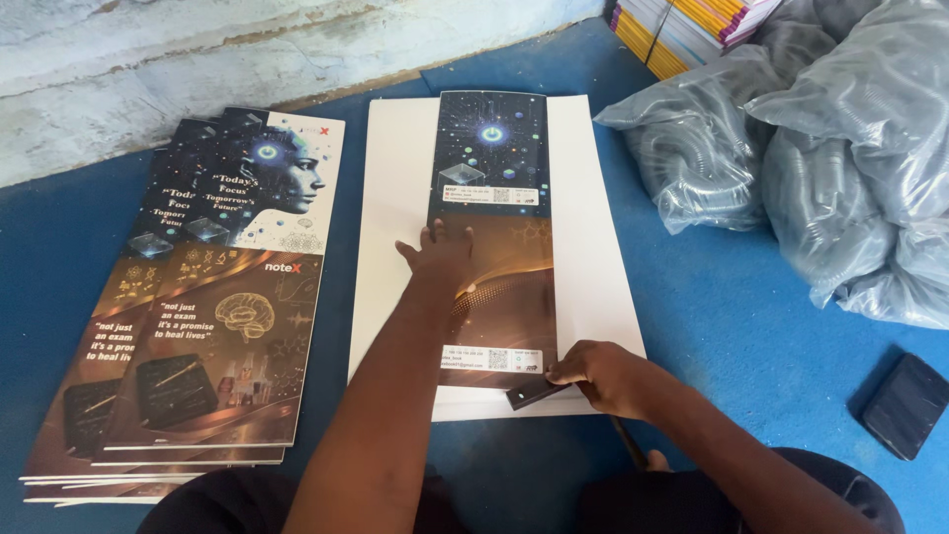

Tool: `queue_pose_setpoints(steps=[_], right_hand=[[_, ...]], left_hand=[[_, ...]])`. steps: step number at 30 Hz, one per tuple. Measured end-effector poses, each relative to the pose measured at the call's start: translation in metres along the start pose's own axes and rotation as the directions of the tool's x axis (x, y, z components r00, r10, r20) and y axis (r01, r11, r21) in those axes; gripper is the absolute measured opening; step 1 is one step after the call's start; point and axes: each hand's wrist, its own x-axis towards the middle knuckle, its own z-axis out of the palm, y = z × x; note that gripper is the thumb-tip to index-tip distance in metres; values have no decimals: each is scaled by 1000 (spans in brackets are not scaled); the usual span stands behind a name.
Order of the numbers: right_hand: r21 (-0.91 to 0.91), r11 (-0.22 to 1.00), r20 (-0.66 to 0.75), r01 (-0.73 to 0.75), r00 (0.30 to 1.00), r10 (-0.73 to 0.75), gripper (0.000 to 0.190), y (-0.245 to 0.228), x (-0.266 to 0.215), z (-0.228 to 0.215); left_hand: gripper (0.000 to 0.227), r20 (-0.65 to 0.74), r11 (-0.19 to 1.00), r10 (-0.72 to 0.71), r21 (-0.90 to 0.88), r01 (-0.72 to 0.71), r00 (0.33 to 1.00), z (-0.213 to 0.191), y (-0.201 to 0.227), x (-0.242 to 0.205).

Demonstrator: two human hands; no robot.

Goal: The person inserts a printed cover sheet into a stack of blank white pages, folds the cover over the edges, and presses the fold flat. The person repeats this process for multiple booklets, stacking the finished items to the left.

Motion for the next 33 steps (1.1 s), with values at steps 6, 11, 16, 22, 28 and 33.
queue_pose_setpoints(steps=[6,11,16,22,28,33], right_hand=[[-6,1000,14,18,1000,-18,42,3,-4,0],[97,994,-24,43,999,-41,31,20,-9,4],[335,940,-106,-61,989,102,33,52,-11,-9],[386,841,-344,-380,786,513,37,82,-9,-44],[480,685,-488,-549,482,728,44,136,-3,-33],[163,770,-639,-617,529,558,38,169,15,-5]], left_hand=[[113,12,1000,6,1,-6,1000,-9,-1,-14],[109,-19,1000,10,-12,-10,1000,-9,-2,-19],[106,-7,999,17,-41,-17,1000,-10,-6,-22],[103,-24,997,24,-67,-26,999,-8,-8,-24],[103,-7,998,26,-64,-26,1000,-7,-10,-29],[106,19,998,22,-61,-21,1000,-8,-11,-27]])
